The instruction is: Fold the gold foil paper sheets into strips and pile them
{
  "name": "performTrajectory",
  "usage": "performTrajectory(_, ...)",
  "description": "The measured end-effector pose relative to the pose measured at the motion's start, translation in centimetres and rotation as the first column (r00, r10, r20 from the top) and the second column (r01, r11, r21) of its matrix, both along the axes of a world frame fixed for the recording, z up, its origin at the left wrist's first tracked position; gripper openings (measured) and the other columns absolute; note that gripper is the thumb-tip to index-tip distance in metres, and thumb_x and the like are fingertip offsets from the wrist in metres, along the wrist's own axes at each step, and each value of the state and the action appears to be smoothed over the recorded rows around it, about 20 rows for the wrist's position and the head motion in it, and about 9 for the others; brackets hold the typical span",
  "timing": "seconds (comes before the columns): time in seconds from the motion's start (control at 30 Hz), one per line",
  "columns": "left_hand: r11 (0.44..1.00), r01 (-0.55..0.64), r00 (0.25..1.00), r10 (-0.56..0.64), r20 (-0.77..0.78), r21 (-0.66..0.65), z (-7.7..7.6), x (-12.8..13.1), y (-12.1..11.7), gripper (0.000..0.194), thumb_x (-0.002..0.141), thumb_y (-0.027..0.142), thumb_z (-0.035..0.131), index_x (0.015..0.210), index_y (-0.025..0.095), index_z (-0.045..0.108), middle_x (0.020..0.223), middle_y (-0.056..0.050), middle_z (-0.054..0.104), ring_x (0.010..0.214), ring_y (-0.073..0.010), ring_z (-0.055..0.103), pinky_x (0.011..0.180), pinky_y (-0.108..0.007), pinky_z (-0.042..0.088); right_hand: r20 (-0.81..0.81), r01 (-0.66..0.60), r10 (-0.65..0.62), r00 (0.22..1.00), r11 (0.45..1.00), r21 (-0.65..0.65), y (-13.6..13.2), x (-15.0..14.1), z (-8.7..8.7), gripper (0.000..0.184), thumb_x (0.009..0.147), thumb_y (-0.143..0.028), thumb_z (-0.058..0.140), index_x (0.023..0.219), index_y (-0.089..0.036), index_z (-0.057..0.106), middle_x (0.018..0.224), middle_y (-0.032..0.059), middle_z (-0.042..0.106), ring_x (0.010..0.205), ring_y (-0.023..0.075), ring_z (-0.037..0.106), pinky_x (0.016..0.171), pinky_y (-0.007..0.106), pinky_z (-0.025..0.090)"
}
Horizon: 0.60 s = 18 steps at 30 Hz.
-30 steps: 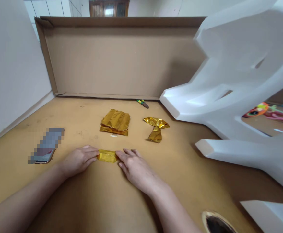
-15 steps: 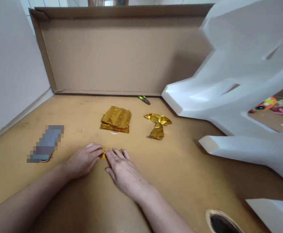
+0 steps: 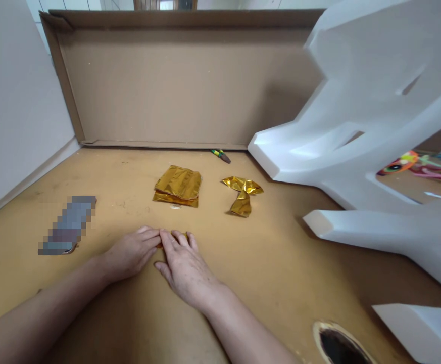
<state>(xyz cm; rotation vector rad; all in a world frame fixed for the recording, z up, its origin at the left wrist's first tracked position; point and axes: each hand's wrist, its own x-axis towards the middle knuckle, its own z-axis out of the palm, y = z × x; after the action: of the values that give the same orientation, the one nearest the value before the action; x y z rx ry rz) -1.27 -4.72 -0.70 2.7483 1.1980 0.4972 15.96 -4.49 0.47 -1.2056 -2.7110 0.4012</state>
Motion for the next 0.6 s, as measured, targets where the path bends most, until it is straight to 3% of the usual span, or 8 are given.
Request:
performTrajectory(0.33, 0.996, -0.093, 0.995, 0.093, 0.025, -0.012, 0.1, -0.2, -0.2, 0.021, 0.088, 0.014, 0.038, 0.1, 0.016, 0.056, 0.103, -0.007, 0.06, 0.095, -0.0194, 0.054, 0.086, -0.033, 0.046, 0.067, 0.005, -0.002, 0.998, 0.999, -0.035, 0.4, 1.4, 1.6, 0.055, 0.084, -0.028, 0.044, 0.135, -0.008, 0.037, 0.131, 0.0206, 0.049, 0.127, 0.0279, 0.037, 0.106, 0.051, 0.023)
performTrajectory(0.6, 0.989, -0.148, 0.989, 0.148, 0.021, -0.02, 0.2, -0.8, -0.3, 0.014, 0.086, 0.016, 0.046, 0.095, 0.017, 0.056, 0.101, -0.005, 0.061, 0.093, -0.0192, 0.054, 0.082, -0.031, 0.048, 0.104, 0.074, -0.069, 0.992, 0.996, -0.044, 1.6, 2.9, 2.7, 0.04, 0.086, -0.027, 0.042, 0.123, -0.014, 0.052, 0.122, 0.0159, 0.057, 0.111, 0.0255, 0.053, 0.096, 0.04, 0.039)
